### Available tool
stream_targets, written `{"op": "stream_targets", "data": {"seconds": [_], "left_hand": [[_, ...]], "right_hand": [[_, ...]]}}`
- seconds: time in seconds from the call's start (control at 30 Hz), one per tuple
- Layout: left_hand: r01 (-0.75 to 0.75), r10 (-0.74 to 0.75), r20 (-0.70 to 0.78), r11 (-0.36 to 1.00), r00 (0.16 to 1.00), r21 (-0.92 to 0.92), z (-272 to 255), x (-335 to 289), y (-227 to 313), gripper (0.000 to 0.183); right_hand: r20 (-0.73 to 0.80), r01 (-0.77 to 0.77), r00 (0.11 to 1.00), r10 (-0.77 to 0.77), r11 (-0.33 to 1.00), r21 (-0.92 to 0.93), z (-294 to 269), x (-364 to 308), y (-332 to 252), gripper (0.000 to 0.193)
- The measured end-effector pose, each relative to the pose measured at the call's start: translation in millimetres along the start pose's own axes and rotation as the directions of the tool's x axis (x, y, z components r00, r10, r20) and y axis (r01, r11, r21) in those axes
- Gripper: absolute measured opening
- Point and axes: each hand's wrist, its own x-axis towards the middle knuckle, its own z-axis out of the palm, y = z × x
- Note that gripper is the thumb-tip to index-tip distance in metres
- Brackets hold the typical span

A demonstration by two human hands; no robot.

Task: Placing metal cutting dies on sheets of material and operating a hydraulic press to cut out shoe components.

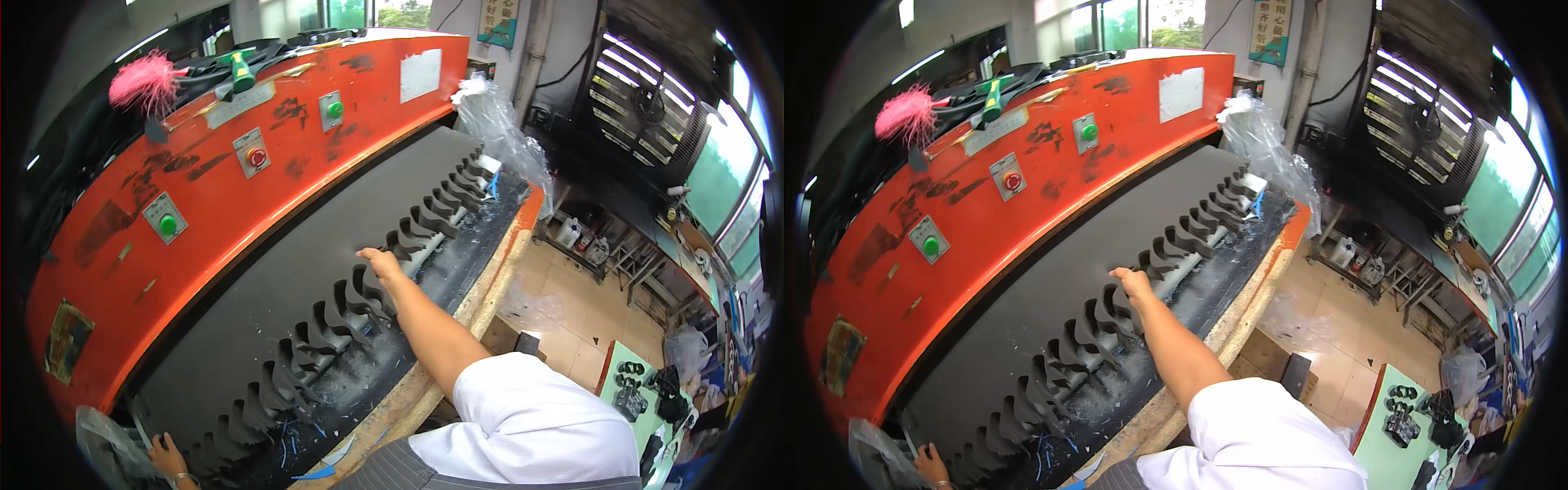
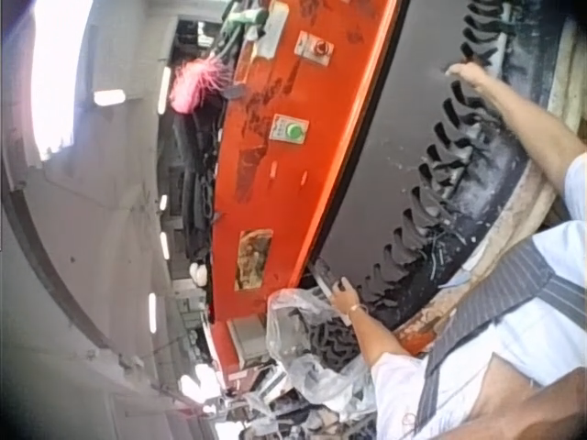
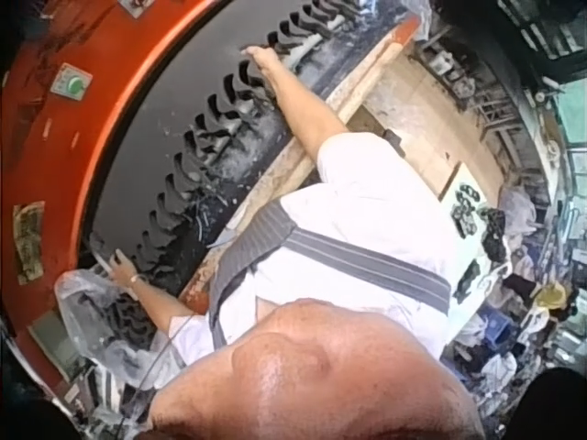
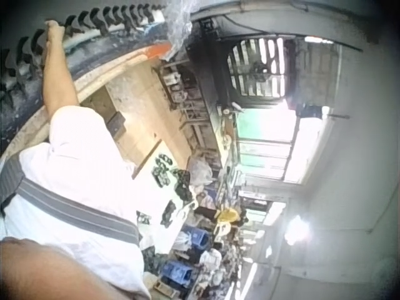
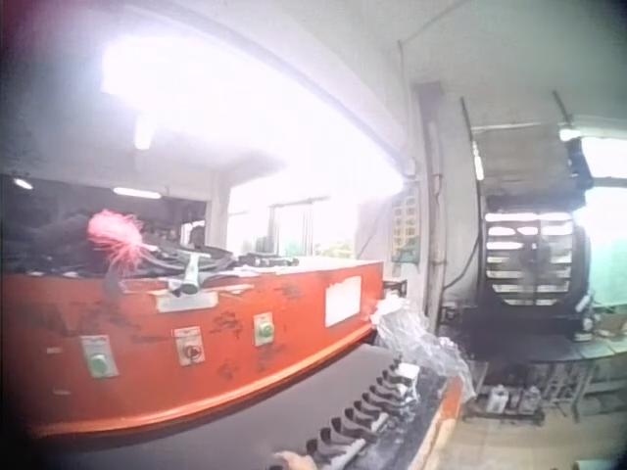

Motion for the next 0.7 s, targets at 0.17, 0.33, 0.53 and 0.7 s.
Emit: {"op": "stream_targets", "data": {"seconds": [0.17,0.33,0.53,0.7], "left_hand": [[-0.182,0.182,-0.019,0.964,0.983,-0.196,-2,1,7,0.037],[-0.215,0.221,0.004,0.952,0.975,-0.217,-15,0,4,0.035],[-0.351,0.295,-0.229,0.899,0.928,-0.264,1,-9,3,0.023],[-0.273,0.153,-0.273,0.832,0.95,-0.483,3,-18,-6,0.042]], "right_hand": [[-0.108,-0.003,0.994,-0.021,0.974,-0.227,-23,-3,-6,0.038],[-0.072,0.168,0.976,-0.205,0.924,-0.344,-23,-16,-15,0.037],[0.364,0.44,0.889,-0.279,0.739,-0.51,-58,4,-36,0.042],[0.113,0.137,0.989,-0.095,0.878,-0.458,-63,11,-16,0.048]]}}
